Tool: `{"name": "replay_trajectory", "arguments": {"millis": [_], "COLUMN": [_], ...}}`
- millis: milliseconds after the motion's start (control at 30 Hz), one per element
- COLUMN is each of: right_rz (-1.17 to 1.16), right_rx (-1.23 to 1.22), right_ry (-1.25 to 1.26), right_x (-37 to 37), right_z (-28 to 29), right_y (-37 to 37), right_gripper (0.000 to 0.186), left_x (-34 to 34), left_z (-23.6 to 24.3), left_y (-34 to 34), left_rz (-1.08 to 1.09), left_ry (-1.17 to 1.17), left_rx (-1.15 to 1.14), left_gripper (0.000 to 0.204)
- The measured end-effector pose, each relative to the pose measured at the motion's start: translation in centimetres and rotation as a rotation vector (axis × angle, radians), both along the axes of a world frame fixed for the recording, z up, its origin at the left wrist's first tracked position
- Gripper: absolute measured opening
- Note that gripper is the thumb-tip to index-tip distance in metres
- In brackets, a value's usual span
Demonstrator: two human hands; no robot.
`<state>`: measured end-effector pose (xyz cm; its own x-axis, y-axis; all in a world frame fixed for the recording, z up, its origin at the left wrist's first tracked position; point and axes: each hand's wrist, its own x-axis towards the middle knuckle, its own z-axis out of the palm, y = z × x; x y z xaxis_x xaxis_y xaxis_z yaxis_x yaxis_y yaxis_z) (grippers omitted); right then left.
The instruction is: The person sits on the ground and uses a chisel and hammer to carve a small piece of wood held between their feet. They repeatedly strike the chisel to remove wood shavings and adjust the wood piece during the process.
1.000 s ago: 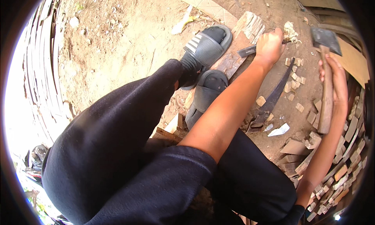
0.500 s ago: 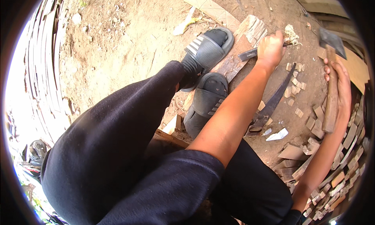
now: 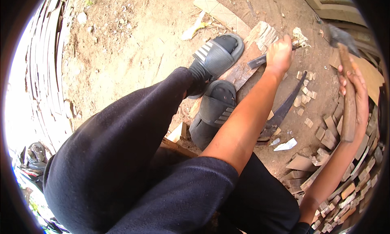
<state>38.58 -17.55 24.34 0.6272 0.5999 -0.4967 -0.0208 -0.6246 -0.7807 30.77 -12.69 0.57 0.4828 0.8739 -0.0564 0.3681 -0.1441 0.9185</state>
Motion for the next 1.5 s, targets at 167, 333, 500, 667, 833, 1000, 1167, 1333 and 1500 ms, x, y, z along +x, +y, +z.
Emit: {"name": "replay_trajectory", "arguments": {"millis": [167, 333, 500, 667, 833, 1000, 1167, 1333, 1500], "right_rz": [0.008, 0.050, -0.013, -0.145, 0.181, 0.077, -0.064, 0.156, -0.004], "right_rx": [-0.122, -0.270, -0.089, 0.102, -0.331, -0.188, 0.049, -0.316, -0.165], "right_ry": [-0.298, 0.097, 0.084, -0.281, 0.090, 0.044, -0.147, 0.158, 0.183], "right_x": [-2.6, -3.3, -0.4, 0.4, -1.3, -0.5, 1.1, -0.4, 0.9], "right_z": [-1.5, -1.4, -1.1, -2.6, -0.9, -0.8, -2.9, -1.3, -2.6], "right_y": [1.3, 1.1, 0.6, 1.4, 1.9, 2.6, 2.2, 1.8, 1.3], "right_gripper": [0.072, 0.064, 0.059, 0.061, 0.063, 0.057, 0.061, 0.059, 0.060], "left_x": [-0.1, -0.3, -0.3, -0.2, -0.4, -0.2, -0.1, -0.6, -0.3], "left_z": [0.1, -0.3, -0.5, 0.2, -0.4, -0.8, -0.7, -1.0, -1.2], "left_y": [0.2, 0.1, 0.5, 0.4, 0.4, 0.3, 0.1, 0.3, 0.5], "left_rz": [-0.031, -0.038, -0.021, -0.075, -0.083, -0.012, -0.028, -0.027, -0.033], "left_ry": [0.003, 0.002, 0.014, 0.047, 0.038, -0.002, -0.010, -0.005, 0.013], "left_rx": [-0.064, -0.062, -0.041, -0.123, -0.091, -0.026, -0.047, -0.063, -0.046], "left_gripper": [0.026, 0.028, 0.029, 0.032, 0.031, 0.030, 0.030, 0.029, 0.028]}}
